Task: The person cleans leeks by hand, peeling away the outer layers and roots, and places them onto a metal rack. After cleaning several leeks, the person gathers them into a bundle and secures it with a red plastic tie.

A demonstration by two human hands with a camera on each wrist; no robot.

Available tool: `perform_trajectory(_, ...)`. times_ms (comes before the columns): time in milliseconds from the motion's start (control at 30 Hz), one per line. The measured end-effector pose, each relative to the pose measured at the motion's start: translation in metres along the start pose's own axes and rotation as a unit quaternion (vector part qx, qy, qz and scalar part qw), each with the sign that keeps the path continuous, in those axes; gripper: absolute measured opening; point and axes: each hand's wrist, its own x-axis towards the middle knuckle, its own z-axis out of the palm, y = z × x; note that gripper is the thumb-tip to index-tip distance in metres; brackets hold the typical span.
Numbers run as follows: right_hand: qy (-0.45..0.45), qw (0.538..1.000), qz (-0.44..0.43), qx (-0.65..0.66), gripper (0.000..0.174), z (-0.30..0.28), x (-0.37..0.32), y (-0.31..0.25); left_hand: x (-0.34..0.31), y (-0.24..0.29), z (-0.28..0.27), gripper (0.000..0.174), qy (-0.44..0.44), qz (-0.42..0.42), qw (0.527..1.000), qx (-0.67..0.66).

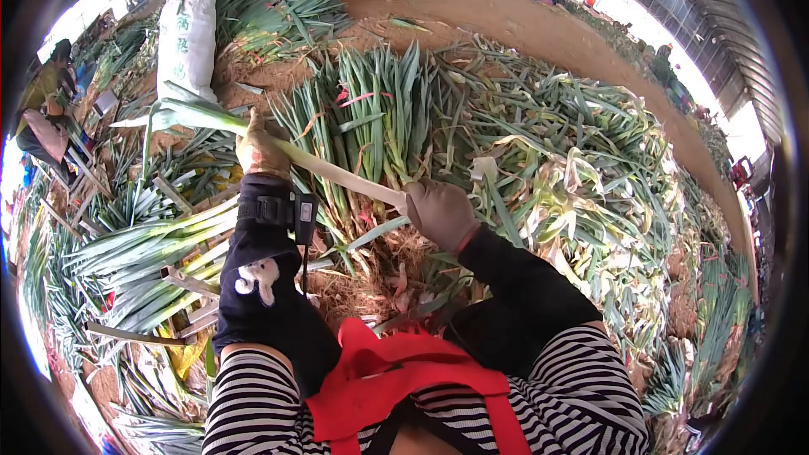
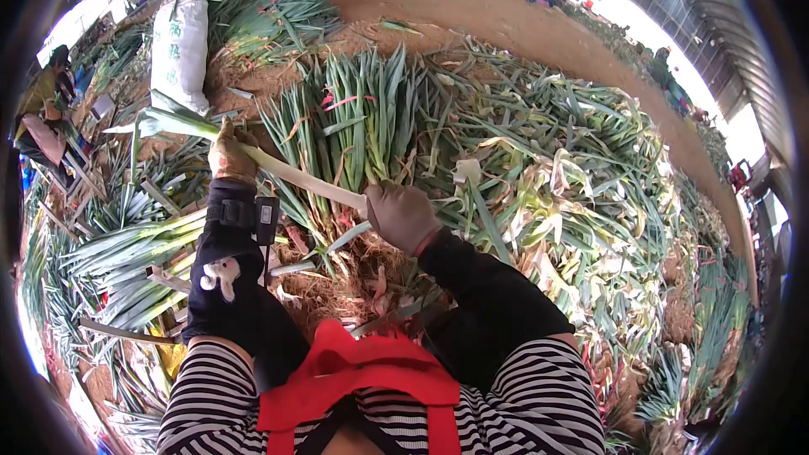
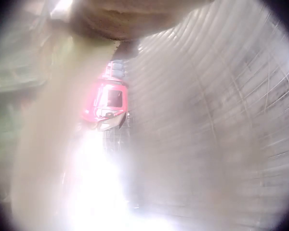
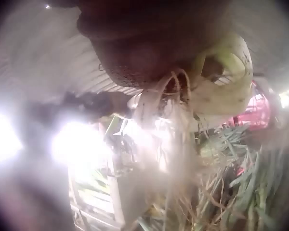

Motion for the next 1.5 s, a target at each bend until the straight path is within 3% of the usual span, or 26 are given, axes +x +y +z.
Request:
perform_trajectory(67,-0.029,0.998,0.019,0.055,0.020,0.003,0.004,0.007,-0.003,0.004,0.005,0.024,-0.005,0.026,0.999,0.029)
perform_trajectory(100,-0.132,0.965,0.049,0.221,0.021,0.010,0.006,0.017,-0.007,0.007,0.007,0.022,-0.024,0.019,0.999,0.017)
perform_trajectory(133,-0.230,0.893,0.080,0.379,0.023,0.018,0.003,0.026,-0.010,0.011,0.009,0.021,-0.053,0.000,0.998,-0.029)
perform_trajectory(167,-0.233,0.889,0.085,0.384,0.023,0.028,-0.006,0.034,-0.012,0.016,0.011,0.020,-0.081,-0.016,0.994,-0.076)
perform_trajectory(233,-0.194,0.862,-0.183,0.431,0.026,0.027,-0.010,0.036,-0.010,0.025,0.009,0.021,-0.201,-0.077,0.968,-0.130)
perform_trajectory(267,-0.269,0.846,-0.177,0.426,0.030,0.021,-0.010,0.041,-0.010,0.027,0.009,0.020,-0.232,-0.105,0.954,-0.158)
perform_trajectory(300,-0.268,0.845,-0.181,0.426,0.030,0.031,-0.010,0.042,-0.011,0.031,0.010,0.020,-0.263,-0.131,0.938,-0.185)
perform_trajectory(367,-0.128,0.873,-0.336,0.330,0.030,0.057,-0.015,0.049,-0.017,0.037,0.014,0.019,-0.255,-0.115,0.947,-0.161)
perform_trajectory(433,-0.065,0.889,-0.360,0.274,0.028,0.034,-0.024,0.037,-0.016,0.037,0.015,0.017,-0.245,-0.104,0.954,-0.140)
perform_trajectory(467,-0.142,0.858,-0.167,0.465,0.028,0.022,-0.031,0.025,-0.014,0.035,0.014,0.016,-0.226,-0.103,0.961,-0.119)
perform_trajectory(500,-0.208,0.757,0.040,0.619,0.028,0.012,-0.032,0.016,-0.012,0.033,0.013,0.015,-0.208,-0.103,0.968,-0.098)
perform_trajectory(533,-0.207,0.757,0.040,0.619,0.028,-0.001,-0.025,0.011,-0.011,0.032,0.013,0.015,-0.208,-0.102,0.968,-0.097)
perform_trajectory(600,-0.366,0.827,0.049,0.423,0.032,-0.018,-0.008,0.002,-0.014,0.030,0.015,0.014,-0.150,-0.069,0.985,-0.043)
perform_trajectory(633,-0.366,0.827,0.049,0.423,0.032,-0.016,-0.009,0.000,-0.017,0.030,0.017,0.014,-0.150,-0.069,0.985,-0.043)
perform_trajectory(700,-0.297,0.916,0.012,0.267,0.034,-0.012,-0.014,-0.007,-0.025,0.031,0.020,0.016,-0.145,-0.006,0.989,0.013)
perform_trajectory(800,-0.273,0.943,0.000,0.190,0.029,-0.007,-0.016,-0.016,-0.035,0.031,0.025,0.018,-0.109,0.025,0.992,0.052)
perform_trajectory(1033,-0.251,0.947,-0.008,0.200,0.026,-0.001,-0.018,-0.016,-0.031,0.033,0.019,0.020,-0.129,-0.031,0.990,-0.049)
perform_trajectory(1067,-0.253,0.927,0.000,0.279,0.025,0.009,-0.020,-0.012,-0.030,0.035,0.018,0.021,-0.169,-0.047,0.982,-0.078)
perform_trajectory(1133,-0.252,0.899,0.009,0.358,0.025,0.032,-0.027,-0.002,-0.025,0.036,0.011,0.025,-0.242,-0.073,0.957,-0.142)
perform_trajectory(1167,-0.214,0.875,-0.033,0.433,0.024,0.046,-0.032,0.005,-0.017,0.038,0.005,0.030,-0.354,-0.120,0.898,-0.233)
perform_trajectory(1233,-0.173,0.842,-0.077,0.504,0.023,0.073,-0.042,0.022,-0.027,0.049,0.008,0.026,-0.403,-0.149,0.848,-0.310)
perform_trajectory(1300,-0.159,0.867,-0.141,0.450,0.023,0.091,-0.046,0.036,-0.026,0.058,0.004,0.031,-0.395,-0.118,0.862,-0.296)
perform_trajectory(1333,-0.260,0.805,0.017,0.533,0.023,0.073,-0.047,0.026,-0.019,0.061,-0.002,0.031,-0.361,-0.096,0.884,-0.282)
perform_trajectory(1367,-0.260,0.806,0.014,0.531,0.023,0.056,-0.049,0.020,-0.011,0.067,-0.009,0.029,-0.364,-0.053,0.902,-0.225)
perform_trajectory(1433,-0.326,0.844,0.124,0.407,0.026,0.033,-0.056,0.022,0.002,0.087,-0.024,0.026,-0.199,-0.014,0.960,-0.196)
perform_trajectory(1500,-0.338,0.931,0.012,0.137,0.027,0.033,-0.064,0.066,0.041,0.103,-0.063,0.023,-0.166,0.045,0.972,-0.162)
